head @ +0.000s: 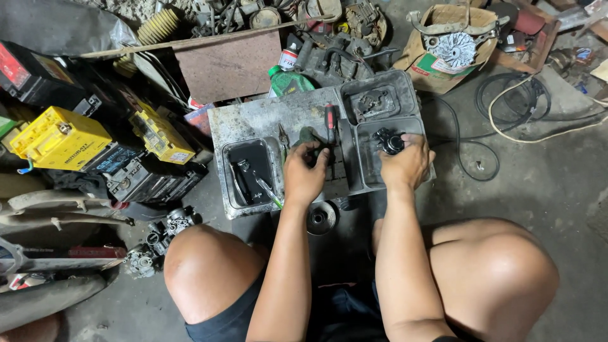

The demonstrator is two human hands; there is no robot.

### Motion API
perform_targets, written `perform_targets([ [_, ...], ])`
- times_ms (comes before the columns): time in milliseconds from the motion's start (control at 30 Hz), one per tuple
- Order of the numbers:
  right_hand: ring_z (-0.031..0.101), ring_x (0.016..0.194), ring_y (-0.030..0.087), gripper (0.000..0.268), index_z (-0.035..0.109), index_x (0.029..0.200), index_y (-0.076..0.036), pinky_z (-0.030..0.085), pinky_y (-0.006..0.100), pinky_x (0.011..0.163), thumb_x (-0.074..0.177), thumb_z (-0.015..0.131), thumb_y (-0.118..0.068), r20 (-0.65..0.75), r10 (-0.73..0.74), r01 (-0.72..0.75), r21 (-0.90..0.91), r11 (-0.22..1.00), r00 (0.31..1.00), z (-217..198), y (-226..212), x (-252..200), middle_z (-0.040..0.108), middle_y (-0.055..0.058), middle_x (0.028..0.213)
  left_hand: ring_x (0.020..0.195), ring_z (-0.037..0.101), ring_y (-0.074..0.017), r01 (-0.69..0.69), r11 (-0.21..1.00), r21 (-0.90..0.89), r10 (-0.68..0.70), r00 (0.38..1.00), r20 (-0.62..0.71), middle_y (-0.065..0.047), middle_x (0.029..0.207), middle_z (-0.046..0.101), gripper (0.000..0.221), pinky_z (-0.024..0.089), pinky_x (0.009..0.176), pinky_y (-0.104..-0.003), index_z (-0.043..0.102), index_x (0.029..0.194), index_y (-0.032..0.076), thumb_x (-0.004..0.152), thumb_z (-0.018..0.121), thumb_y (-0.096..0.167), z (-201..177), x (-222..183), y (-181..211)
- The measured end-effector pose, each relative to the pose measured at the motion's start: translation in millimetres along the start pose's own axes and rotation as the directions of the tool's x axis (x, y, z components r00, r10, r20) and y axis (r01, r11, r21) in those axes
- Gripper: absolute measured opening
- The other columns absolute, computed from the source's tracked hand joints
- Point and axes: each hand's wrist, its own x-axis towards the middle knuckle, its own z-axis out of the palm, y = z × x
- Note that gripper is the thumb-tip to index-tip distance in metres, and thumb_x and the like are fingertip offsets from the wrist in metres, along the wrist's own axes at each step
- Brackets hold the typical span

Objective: Cleaning a metal bracket using a green abrasive pad and a scraping tool in a workshop environment.

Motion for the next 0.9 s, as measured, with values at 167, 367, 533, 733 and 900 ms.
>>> perform_targets([
  [167, 0.05, 0.127, 0.025, 0.054, 0.056, 0.115, -0.025, 0.048, 0.05, 0.103, 0.07, 0.086, -0.031, -0.018, -0.012, 0.012, -0.016, 1.0, 1.0, -7, -11, -11, 0.058, -0.003, 0.12, 0.107, 0.069, -0.0406, -0.01, 1.0, 0.014, 0.01, 1.0, 0.0, -0.02, 0.11, 0.066, 0.036, 0.058, 0.091, -0.049, 0.072, 0.116, 0.006, 0.092, 0.072, 0.032, 4, 1, -6],
  [367, 0.053, 0.125, 0.029, 0.055, 0.053, 0.118, -0.023, 0.047, 0.052, 0.103, 0.074, 0.083, -0.034, -0.016, -0.006, 0.006, -0.002, 1.0, 1.0, -7, -9, -8, 0.058, 0.002, 0.122, 0.105, 0.069, -0.0406, -0.021, 1.0, 0.015, 0.021, 1.0, -0.004, -0.02, 0.109, 0.067, 0.036, 0.058, 0.091, -0.049, 0.072, 0.115, 0.005, 0.091, 0.072, 0.032, 5, 2, -8],
  [533, 0.057, 0.127, 0.029, 0.052, 0.054, 0.124, -0.022, 0.048, 0.051, 0.102, 0.083, 0.08, -0.041, 0.015, -0.011, 0.01, 0.038, 0.999, 1.0, 0, 1, 5, 0.062, 0.002, 0.126, 0.104, 0.069, -0.0406, -0.03, 0.999, 0.023, 0.03, 1.0, -0.008, -0.02, 0.107, 0.067, 0.035, 0.058, 0.09, -0.049, 0.073, 0.113, 0.006, 0.091, 0.073, 0.033, 5, 4, -11],
  [733, 0.058, 0.129, 0.036, 0.054, 0.053, 0.135, -0.016, 0.048, 0.051, 0.106, 0.097, 0.063, -0.053, 0.191, 0.091, -0.117, 0.128, 0.985, 0.977, 22, 15, 19, 0.067, 0.015, 0.128, 0.105, 0.069, -0.0398, -0.007, 0.999, 0.045, 0.007, 1.0, 0.006, -0.018, 0.108, 0.068, 0.035, 0.057, 0.092, -0.049, 0.073, 0.113, 0.009, 0.09, 0.072, 0.035, 6, 4, -12],
  [900, 0.055, 0.132, 0.04, 0.052, 0.055, 0.133, -0.008, 0.046, 0.052, 0.108, 0.103, 0.054, -0.051, 0.218, 0.116, -0.157, 0.184, 0.97, 0.969, 42, 27, 23, 0.064, 0.023, 0.131, 0.105, 0.07, -0.0388, 0.0, 0.999, 0.054, 0.0, 1.0, 0.006, -0.018, 0.108, 0.068, 0.035, 0.057, 0.092, -0.049, 0.073, 0.113, 0.01, 0.089, 0.073, 0.036, 8, 4, -12],
])
